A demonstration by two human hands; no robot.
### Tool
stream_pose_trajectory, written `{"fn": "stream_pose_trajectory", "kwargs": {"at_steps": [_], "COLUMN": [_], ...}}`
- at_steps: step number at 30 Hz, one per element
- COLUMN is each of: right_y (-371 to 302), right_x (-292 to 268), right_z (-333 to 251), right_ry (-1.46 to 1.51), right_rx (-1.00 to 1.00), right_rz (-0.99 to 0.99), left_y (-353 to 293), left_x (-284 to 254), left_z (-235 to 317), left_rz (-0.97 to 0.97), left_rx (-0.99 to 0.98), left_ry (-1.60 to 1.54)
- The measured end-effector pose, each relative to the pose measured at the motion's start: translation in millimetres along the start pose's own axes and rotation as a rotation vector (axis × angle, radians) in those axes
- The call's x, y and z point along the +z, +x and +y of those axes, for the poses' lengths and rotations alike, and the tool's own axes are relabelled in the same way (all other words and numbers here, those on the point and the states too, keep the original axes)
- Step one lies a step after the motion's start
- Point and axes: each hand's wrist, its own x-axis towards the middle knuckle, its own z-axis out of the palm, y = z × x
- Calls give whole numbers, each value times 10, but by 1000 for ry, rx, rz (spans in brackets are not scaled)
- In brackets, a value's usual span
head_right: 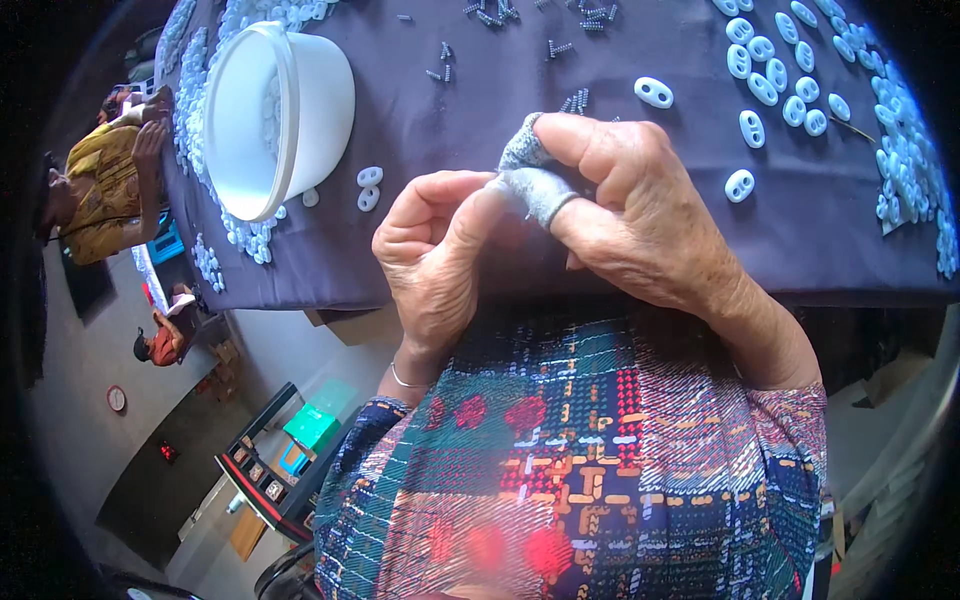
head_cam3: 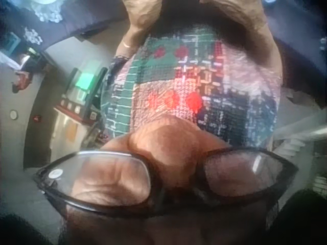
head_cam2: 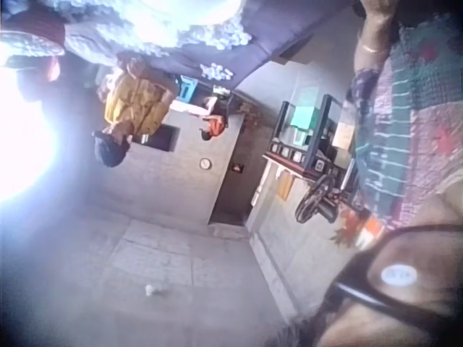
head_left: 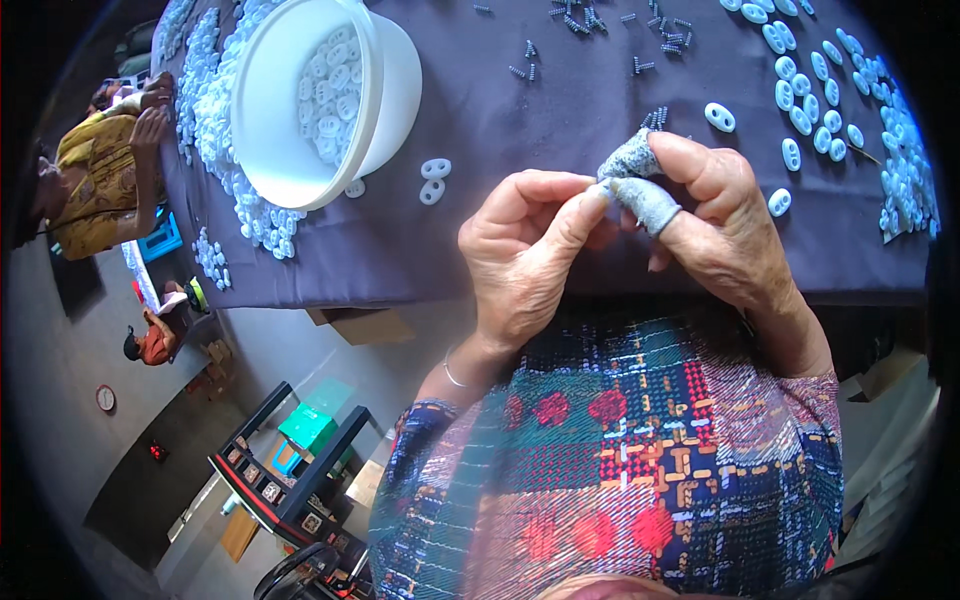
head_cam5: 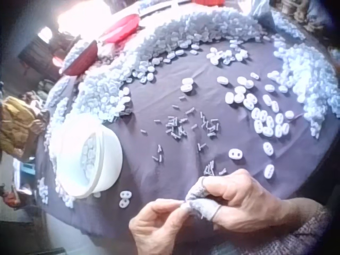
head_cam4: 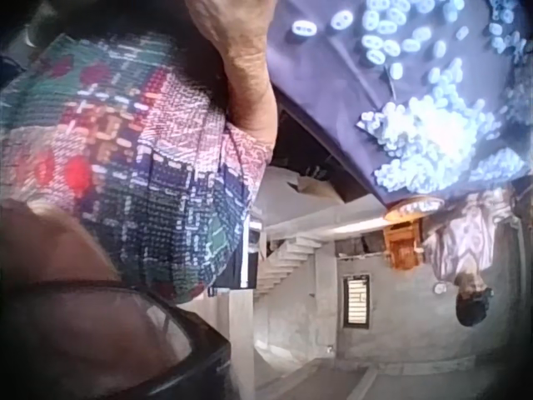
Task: The person assembles plastic cord locks by inserting springs into plastic toggle pieces by hand, and sorts through piles of plastic components on the table.
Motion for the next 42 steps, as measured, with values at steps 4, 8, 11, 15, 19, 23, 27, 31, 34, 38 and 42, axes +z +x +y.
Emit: {"fn": "stream_pose_trajectory", "kwargs": {"at_steps": [4, 8, 11, 15, 19, 23, 27, 31, 34, 38, 42], "right_y": [-2, 0, 23, 55, 63, 56, 90, 84, 100, 31, 3], "right_x": [-13, -55, -52, -39, -38, -37, -71, -76, -47, -6, 67], "right_z": [44, 35, 84, 125, 34, 55, 138, 119, 95, -10, 8], "right_ry": [-100, -134, -88, -211, -171, -123, -171, -222, -271, -448, -701], "right_rx": [-140, -123, -121, -235, -133, -75, -223, -245, -315, -445, -596], "right_rz": [62, 26, 9, 50, 8, 24, -13, -25, 0, 120, 177], "left_y": [4, 13, 2, -3, -13, 6, 22, 28, 41, 56, 65], "left_x": [-17, -19, -11, -4, 1, 17, 14, 7, -7, -31, -21], "left_z": [4, 8, 6, -3, -23, -39, -3, 15, -3, 26, 72], "left_rz": [8, 10, 19, 32, 43, 52, 33, 20, 18, 16, 37], "left_rx": [-11, -26, -26, -23, 20, 18, 0, -3, 7, -57, -148], "left_ry": [-36, -27, -16, 17, 3, 7, 53, 57, 4, -155, -259]}}
